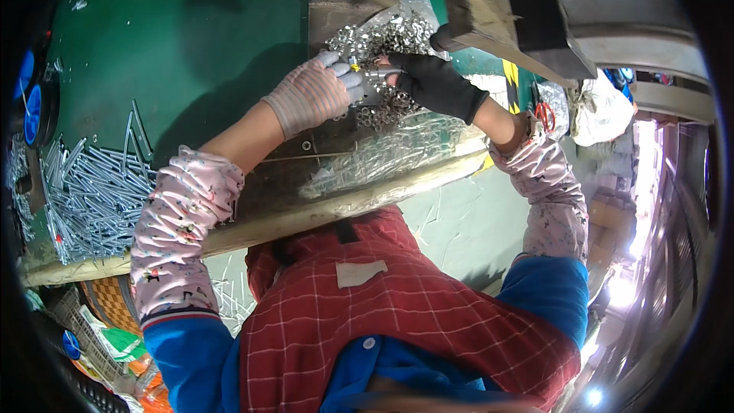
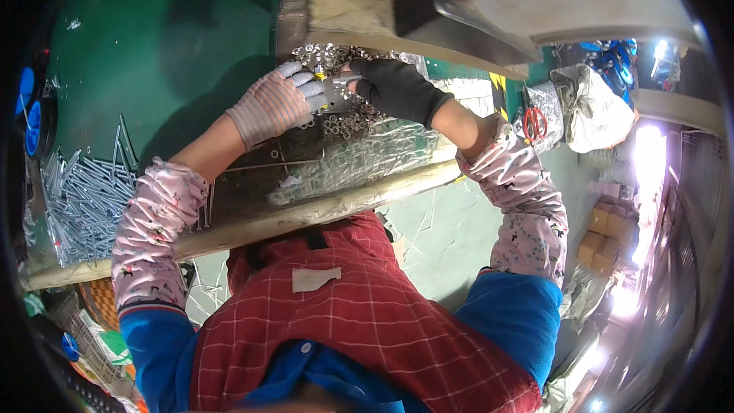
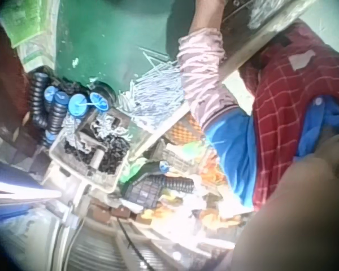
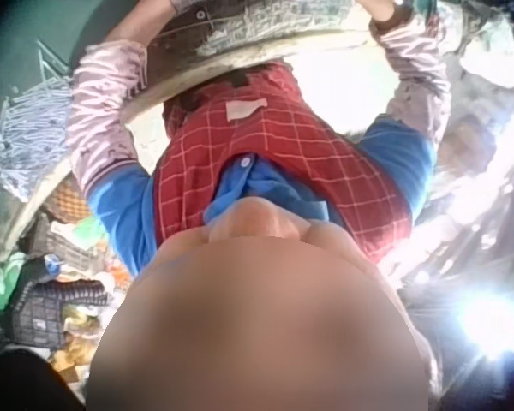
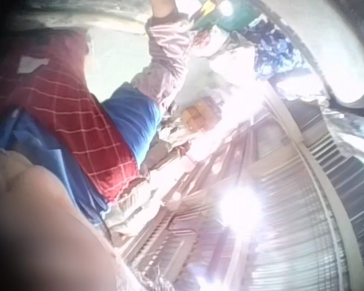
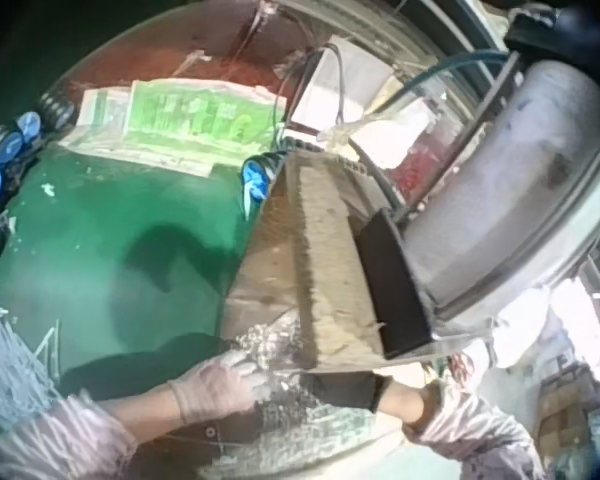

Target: The person repeatedly picks up metal rods and small metal rings, then wraps a yellow rubber band around each rod to secure the ring. The person handles the items one at a time and places the assembled units on the work surface.

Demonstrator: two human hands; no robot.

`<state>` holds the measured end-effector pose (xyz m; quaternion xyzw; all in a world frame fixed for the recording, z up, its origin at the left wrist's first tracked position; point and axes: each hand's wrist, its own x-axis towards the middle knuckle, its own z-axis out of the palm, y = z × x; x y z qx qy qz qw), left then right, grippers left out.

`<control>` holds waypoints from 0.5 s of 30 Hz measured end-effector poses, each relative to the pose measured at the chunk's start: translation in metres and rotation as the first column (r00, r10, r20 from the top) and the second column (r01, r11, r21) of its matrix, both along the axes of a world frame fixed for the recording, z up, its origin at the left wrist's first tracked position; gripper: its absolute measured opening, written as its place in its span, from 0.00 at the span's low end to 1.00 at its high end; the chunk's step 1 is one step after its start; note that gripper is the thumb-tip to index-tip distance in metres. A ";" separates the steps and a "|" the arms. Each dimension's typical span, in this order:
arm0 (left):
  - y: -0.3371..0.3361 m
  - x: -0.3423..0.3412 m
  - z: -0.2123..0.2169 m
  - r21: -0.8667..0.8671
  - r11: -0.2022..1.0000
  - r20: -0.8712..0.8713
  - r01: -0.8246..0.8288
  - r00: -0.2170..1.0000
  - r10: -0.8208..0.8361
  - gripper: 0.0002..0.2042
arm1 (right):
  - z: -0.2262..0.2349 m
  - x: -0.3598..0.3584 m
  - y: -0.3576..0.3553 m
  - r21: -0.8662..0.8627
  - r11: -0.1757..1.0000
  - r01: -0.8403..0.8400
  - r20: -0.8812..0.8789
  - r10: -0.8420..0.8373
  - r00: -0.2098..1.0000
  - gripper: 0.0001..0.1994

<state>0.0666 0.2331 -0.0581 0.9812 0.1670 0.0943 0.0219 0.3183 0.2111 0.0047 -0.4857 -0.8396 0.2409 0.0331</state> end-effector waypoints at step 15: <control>-0.005 0.010 -0.009 0.145 0.988 0.241 -0.057 0.970 0.021 0.13 | -0.008 0.010 -0.015 0.111 0.992 0.063 -0.041 -0.059 0.997 0.18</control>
